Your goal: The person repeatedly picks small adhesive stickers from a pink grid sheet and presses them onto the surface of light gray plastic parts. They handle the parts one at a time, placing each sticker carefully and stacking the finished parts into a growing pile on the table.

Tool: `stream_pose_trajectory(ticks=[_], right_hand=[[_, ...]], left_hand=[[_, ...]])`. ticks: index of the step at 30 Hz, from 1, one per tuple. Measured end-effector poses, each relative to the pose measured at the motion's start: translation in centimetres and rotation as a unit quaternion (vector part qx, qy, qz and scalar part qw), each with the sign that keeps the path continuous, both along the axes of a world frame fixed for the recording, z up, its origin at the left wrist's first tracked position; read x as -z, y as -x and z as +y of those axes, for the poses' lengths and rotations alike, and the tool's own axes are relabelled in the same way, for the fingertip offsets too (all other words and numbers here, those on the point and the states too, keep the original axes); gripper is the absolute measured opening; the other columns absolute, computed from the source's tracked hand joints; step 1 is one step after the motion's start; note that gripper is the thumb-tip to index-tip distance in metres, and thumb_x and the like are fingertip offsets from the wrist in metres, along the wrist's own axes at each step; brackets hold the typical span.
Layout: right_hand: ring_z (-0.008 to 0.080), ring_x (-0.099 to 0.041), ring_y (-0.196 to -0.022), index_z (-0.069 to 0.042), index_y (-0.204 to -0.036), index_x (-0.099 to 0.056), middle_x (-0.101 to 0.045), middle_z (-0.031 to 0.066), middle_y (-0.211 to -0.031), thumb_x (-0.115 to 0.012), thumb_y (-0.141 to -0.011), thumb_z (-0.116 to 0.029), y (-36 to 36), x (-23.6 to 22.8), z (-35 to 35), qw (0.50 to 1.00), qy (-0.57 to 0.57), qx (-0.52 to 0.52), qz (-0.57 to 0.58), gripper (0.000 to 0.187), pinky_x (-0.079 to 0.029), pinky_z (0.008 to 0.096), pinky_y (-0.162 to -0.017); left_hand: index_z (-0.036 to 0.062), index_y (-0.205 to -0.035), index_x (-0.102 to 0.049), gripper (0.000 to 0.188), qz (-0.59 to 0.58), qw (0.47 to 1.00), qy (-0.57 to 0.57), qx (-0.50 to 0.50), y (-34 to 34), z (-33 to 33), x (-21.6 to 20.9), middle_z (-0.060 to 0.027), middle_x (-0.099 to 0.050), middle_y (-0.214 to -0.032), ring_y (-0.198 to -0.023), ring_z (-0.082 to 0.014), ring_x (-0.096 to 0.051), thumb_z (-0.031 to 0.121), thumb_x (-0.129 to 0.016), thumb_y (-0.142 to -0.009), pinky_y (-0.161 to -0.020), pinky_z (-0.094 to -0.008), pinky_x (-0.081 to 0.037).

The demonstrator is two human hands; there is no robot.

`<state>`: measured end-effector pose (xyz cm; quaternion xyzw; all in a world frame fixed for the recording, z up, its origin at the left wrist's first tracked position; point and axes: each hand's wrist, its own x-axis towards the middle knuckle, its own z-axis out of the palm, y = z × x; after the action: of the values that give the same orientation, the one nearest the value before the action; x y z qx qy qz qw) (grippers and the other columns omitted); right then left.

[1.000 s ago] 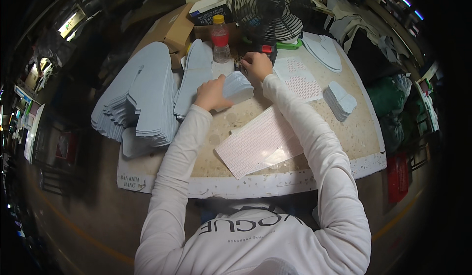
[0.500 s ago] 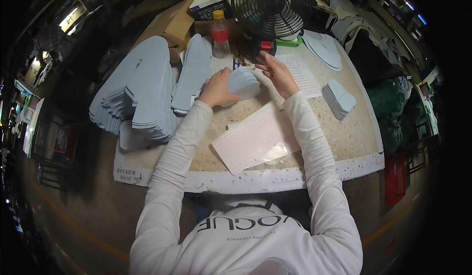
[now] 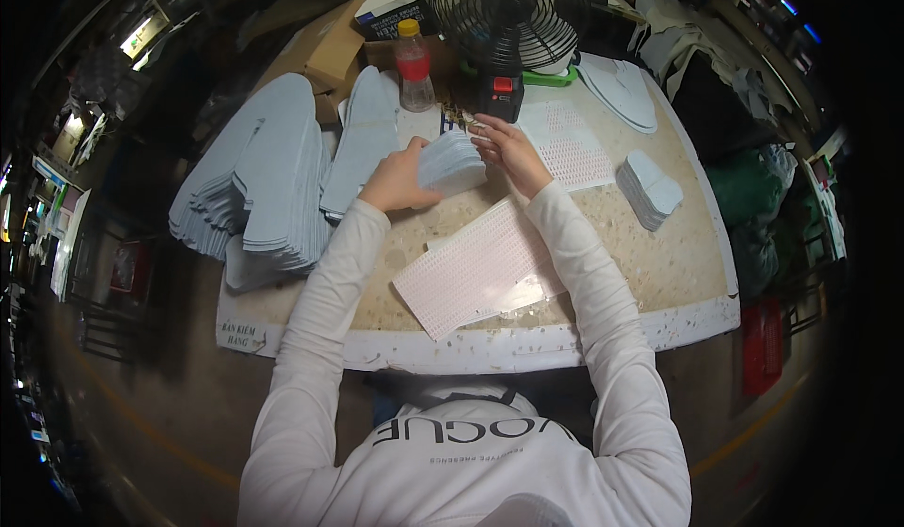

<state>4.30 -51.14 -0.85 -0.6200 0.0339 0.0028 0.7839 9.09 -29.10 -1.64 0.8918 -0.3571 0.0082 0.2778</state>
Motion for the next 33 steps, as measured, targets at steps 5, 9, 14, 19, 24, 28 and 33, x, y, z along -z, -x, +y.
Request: stream_pose_trajectory(ticks=[5,9,14,19,24,28,33], right_hand=[[0.0219,-0.068,-0.092,0.004,-0.126,-0.046,-0.062,0.0219,-0.117,-0.054,-0.094,0.000,0.0,-0.3,-3.7,0.994,-0.009,0.094,-0.064,0.033,-0.057,0.0227,-0.074],[0.0145,-0.066,-0.087,0.002,-0.120,-0.051,-0.068,0.0149,-0.105,-0.066,-0.091,-0.013,-0.2,-1.3,-5.4,0.994,-0.032,0.082,-0.070,0.036,-0.054,0.0195,-0.072],[0.0177,-0.050,-0.119,-0.003,-0.128,-0.052,-0.058,0.0092,-0.125,-0.059,-0.092,-0.050,1.4,-1.7,-2.0,0.974,-0.144,-0.047,-0.168,0.060,-0.040,0.0349,-0.101],[0.0230,-0.037,-0.132,-0.010,-0.146,-0.036,-0.040,0.0086,-0.145,-0.063,-0.073,-0.074,2.9,-3.5,0.3,0.972,-0.087,-0.135,-0.171,0.101,-0.029,0.0484,-0.110],[0.0254,-0.045,-0.129,-0.012,-0.146,-0.038,-0.042,0.0110,-0.146,-0.083,-0.063,-0.052,3.3,-7.6,-3.6,0.925,0.178,-0.132,-0.310,0.103,-0.037,0.0431,-0.107],[0.0232,-0.052,-0.120,-0.009,-0.138,-0.049,-0.051,0.0116,-0.137,-0.090,-0.056,-0.037,5.1,-8.7,-1.7,0.821,0.400,-0.195,-0.357,0.096,-0.044,0.0362,-0.099],[0.0178,-0.065,-0.089,-0.003,-0.106,-0.073,-0.071,0.0098,-0.092,-0.086,-0.064,-0.026,6.4,-10.0,-2.3,0.849,0.305,-0.235,-0.364,0.051,-0.051,0.0288,-0.081]], left_hand=[[0.0012,-0.115,-0.056,0.074,0.017,0.999,-0.046,-0.021,-0.2,0.1,-0.8,-0.0224,-0.068,-0.097,-0.089,-0.0383,-0.067,0.038,-0.085,-0.058,-0.082,-0.0416,-0.052],[0.0020,-0.123,-0.054,0.070,0.279,0.936,0.213,0.003,0.9,-0.5,-1.7,-0.0152,-0.066,-0.111,-0.100,-0.0271,-0.065,0.036,-0.082,-0.070,-0.088,-0.0387,-0.051],[0.0042,-0.137,-0.039,0.077,0.586,0.620,0.513,0.100,4.0,-2.4,-2.8,-0.0131,-0.054,-0.127,-0.116,-0.0235,-0.055,0.036,-0.077,-0.078,-0.097,-0.0397,-0.050],[0.0028,-0.137,-0.038,0.069,0.613,0.531,0.547,0.206,3.9,-1.6,-4.6,-0.0136,-0.056,-0.123,-0.111,-0.0245,-0.058,0.026,-0.073,-0.082,-0.099,-0.0406,-0.048],[-0.0019,-0.136,-0.039,0.075,0.532,0.773,0.333,0.097,3.8,-1.4,-5.1,-0.0122,-0.057,-0.123,-0.107,-0.0222,-0.060,0.024,-0.078,-0.078,-0.098,-0.0355,-0.046],[-0.0020,-0.132,-0.047,0.070,0.445,0.860,0.188,0.166,5.8,-3.6,-3.8,-0.0108,-0.058,-0.123,-0.108,-0.0184,-0.058,0.022,-0.080,-0.075,-0.096,-0.0310,-0.045],[0.0053,-0.129,-0.051,0.059,0.657,0.676,0.331,0.034,4.7,-2.7,-3.4,-0.0087,-0.060,-0.122,-0.110,-0.0194,-0.060,0.023,-0.077,-0.079,-0.094,-0.0365,-0.051]])
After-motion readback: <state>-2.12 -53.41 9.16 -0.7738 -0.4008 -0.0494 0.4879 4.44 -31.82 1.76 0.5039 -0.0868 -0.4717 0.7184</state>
